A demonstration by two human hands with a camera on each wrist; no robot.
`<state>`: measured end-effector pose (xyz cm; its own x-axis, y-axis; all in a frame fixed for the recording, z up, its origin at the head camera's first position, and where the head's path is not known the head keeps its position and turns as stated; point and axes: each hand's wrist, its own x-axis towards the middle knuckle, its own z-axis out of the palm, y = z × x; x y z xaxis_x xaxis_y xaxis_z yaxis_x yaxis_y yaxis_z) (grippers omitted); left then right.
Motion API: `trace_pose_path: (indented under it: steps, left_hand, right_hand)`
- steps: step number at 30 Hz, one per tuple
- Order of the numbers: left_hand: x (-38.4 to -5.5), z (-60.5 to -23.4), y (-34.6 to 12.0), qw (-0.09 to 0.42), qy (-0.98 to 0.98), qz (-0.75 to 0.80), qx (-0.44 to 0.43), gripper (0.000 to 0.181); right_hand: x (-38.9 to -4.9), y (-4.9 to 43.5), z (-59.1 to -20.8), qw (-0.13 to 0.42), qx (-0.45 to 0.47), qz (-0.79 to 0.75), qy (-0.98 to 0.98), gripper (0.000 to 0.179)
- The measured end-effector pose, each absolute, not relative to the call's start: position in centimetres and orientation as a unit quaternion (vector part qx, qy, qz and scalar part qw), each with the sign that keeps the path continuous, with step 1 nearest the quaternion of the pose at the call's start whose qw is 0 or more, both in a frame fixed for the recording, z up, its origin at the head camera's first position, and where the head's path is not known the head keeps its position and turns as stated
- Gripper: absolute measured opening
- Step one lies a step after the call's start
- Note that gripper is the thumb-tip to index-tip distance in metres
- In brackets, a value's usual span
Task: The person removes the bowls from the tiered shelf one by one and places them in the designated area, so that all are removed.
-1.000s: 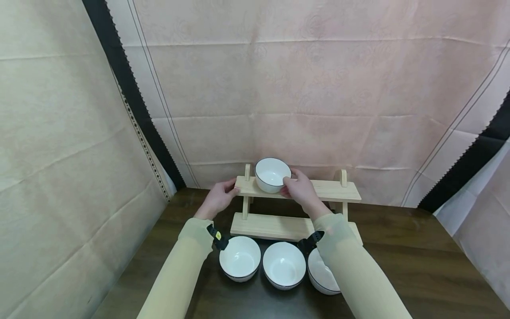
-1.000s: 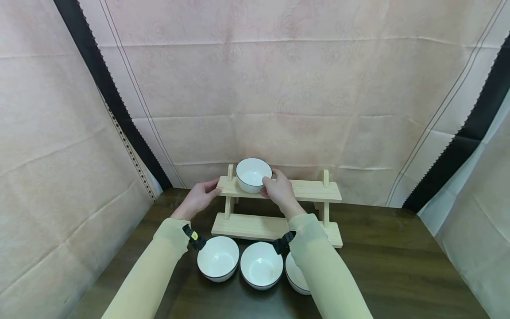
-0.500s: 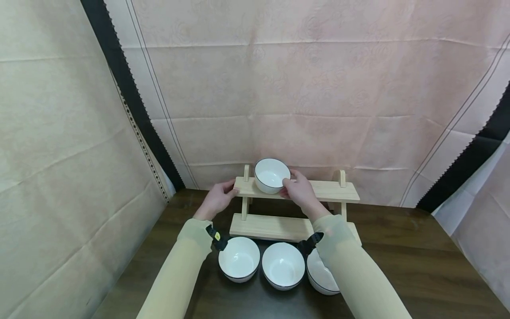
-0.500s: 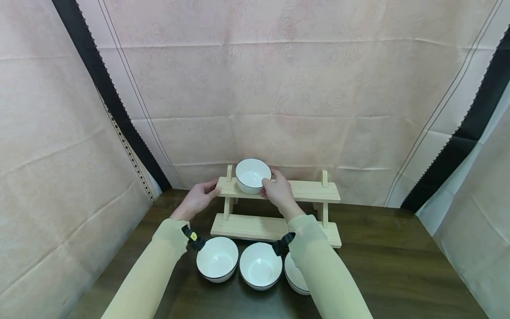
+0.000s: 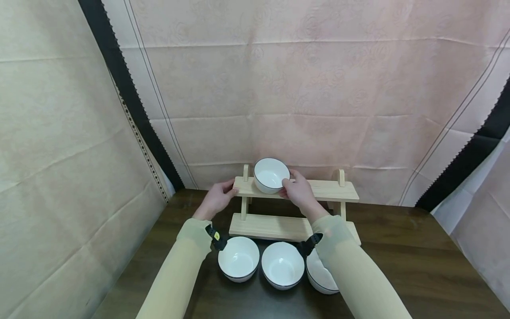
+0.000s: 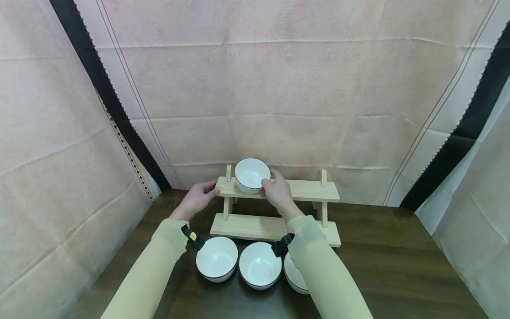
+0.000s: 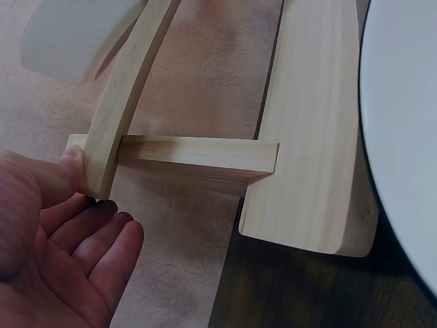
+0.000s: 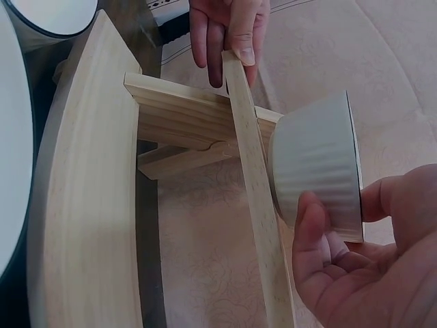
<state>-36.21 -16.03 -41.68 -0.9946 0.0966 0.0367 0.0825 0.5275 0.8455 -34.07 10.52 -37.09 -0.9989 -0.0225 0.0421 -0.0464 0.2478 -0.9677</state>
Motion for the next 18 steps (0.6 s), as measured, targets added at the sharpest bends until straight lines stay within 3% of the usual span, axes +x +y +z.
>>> trace_pose_path:
  steps: [18]
  left_hand:
    - [-36.49,-41.85,-16.11,0.01,0.877,0.478,0.048,0.054]
  right_hand:
    - [-33.75,10.96,-37.01,0.008,0.02,0.621,-0.784,0.053]
